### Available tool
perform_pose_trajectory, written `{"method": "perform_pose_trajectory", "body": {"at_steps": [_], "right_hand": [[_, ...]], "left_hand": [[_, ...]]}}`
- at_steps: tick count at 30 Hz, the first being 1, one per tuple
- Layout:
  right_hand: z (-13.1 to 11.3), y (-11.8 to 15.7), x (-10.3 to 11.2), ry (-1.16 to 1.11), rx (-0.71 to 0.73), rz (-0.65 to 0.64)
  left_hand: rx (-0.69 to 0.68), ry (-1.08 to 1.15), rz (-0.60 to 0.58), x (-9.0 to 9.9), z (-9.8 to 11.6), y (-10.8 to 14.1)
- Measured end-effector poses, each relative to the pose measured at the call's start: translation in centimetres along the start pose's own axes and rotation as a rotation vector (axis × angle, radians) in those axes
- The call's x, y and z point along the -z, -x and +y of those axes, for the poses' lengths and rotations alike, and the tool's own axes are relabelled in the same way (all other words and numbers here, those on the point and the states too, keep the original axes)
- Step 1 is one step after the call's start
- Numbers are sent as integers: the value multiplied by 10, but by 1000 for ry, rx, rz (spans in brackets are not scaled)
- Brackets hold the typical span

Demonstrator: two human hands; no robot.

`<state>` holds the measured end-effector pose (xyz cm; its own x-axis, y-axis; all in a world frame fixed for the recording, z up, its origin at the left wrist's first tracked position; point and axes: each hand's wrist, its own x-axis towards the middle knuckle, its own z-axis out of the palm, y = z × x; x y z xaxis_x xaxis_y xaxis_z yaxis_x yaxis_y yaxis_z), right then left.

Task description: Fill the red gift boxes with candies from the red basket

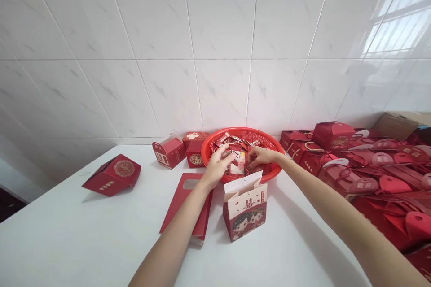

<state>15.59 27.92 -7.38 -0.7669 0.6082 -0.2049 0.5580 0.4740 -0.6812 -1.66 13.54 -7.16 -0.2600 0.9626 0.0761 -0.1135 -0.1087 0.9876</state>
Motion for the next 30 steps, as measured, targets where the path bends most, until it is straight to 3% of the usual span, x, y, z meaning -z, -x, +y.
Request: {"method": "perform_pose_trajectory", "body": {"at_steps": [6, 12, 24, 27, 30], "right_hand": [[-4, 9, 3, -379, 168, 209], [-4, 15, 3, -534, 192, 253], [-2, 16, 2, -537, 227, 261], [0, 13, 2, -486, 182, 332], [7, 7, 7, -408, 92, 495]], "left_hand": [[26, 29, -2, 1, -1, -1], [-4, 1, -51, 2, -2, -1], [-28, -29, -28, 2, -1, 0], [-32, -27, -11, 3, -1, 0], [-35, -22, -33, 3, -3, -1]]}}
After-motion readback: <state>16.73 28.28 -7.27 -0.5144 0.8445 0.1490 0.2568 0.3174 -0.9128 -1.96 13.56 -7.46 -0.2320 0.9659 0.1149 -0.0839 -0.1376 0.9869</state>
